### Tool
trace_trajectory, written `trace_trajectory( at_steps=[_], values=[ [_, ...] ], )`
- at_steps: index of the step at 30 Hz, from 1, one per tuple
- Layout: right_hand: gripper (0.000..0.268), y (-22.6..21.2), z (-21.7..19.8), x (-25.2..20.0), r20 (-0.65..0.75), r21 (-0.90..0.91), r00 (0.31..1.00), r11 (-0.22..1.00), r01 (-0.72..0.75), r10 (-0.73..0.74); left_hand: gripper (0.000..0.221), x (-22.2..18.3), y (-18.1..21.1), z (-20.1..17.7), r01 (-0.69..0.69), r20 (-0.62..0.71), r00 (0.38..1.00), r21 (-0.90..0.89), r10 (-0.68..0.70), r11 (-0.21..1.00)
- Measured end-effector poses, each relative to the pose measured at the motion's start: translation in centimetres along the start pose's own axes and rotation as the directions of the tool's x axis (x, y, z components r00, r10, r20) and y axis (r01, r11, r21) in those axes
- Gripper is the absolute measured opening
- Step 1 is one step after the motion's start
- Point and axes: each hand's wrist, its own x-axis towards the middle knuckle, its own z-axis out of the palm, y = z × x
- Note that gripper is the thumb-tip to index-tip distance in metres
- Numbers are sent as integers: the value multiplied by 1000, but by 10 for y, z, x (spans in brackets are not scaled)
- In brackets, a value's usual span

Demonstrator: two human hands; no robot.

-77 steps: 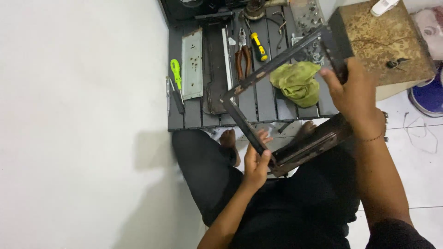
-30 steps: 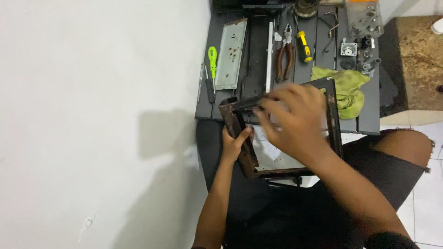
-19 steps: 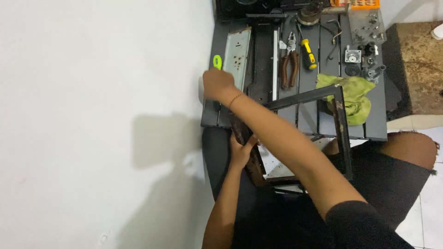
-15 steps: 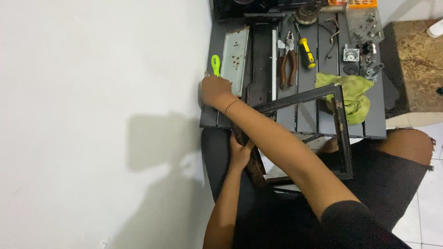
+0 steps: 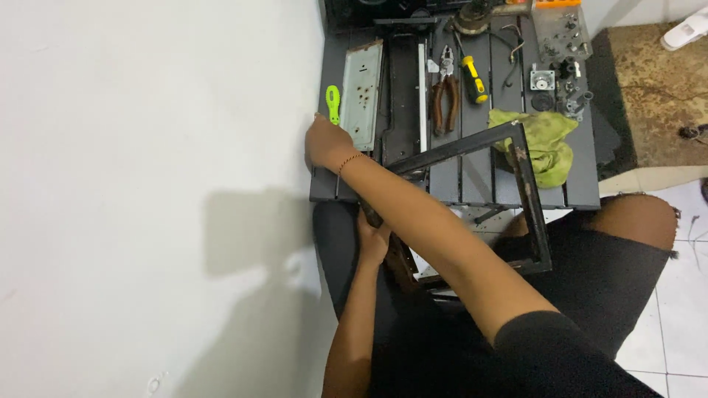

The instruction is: Wiping down a metal frame component with a cloth in a repair setting

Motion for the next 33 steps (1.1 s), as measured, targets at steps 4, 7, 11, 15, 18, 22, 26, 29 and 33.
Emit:
trace_trajectory(
  at_steps=[4, 7, 11, 15, 18, 22, 26, 29, 33],
  values=[
    [42, -6, -25, -12, -21, 97, 998, 993, 61, -59, 63, 4, 24, 7, -11, 38, 999, 22, 11, 1000],
    [35, -3, -50, -27, 11, 215, 999, 976, 29, -32, 68, 2, 27, 14, -21, 28, 999, 21, 20, 1000],
    [21, 4, -101, -54, -34, 300, 998, 952, 57, -49, 68, -1, -3, 11, 22, -7, 1000, 52, -21, 998],
    [49, 26, -186, -131, -27, 628, 999, 777, 36, -24, 21, -2, 73, 25, -4, -5, 1000, -40, 4, 999],
    [62, 87, -209, -214, -209, 673, 967, 696, 251, -146, 23, -5, 69, 23, 40, -28, 999, -32, -41, 999],
    [49, 161, -179, -308, -317, 735, 948, 638, 231, 21, 38, -7, 50, 27, 74, -96, 993, 33, -70, 997],
    [27, 249, -109, -369, -359, 784, 850, 618, 51, 385, 48, -19, 62, 40, 211, -198, 959, 26, -201, 977],
    [16, 279, -71, -404, -493, 663, 703, 744, -77, 512, 53, -25, 48, 37, 270, -243, 935, 12, -259, 963],
    [20, 282, -36, -414, -412, 742, 748, 668, -56, 520, 70, -31, 46, 39, 275, -310, 918, 54, -246, 960]
  ],
)
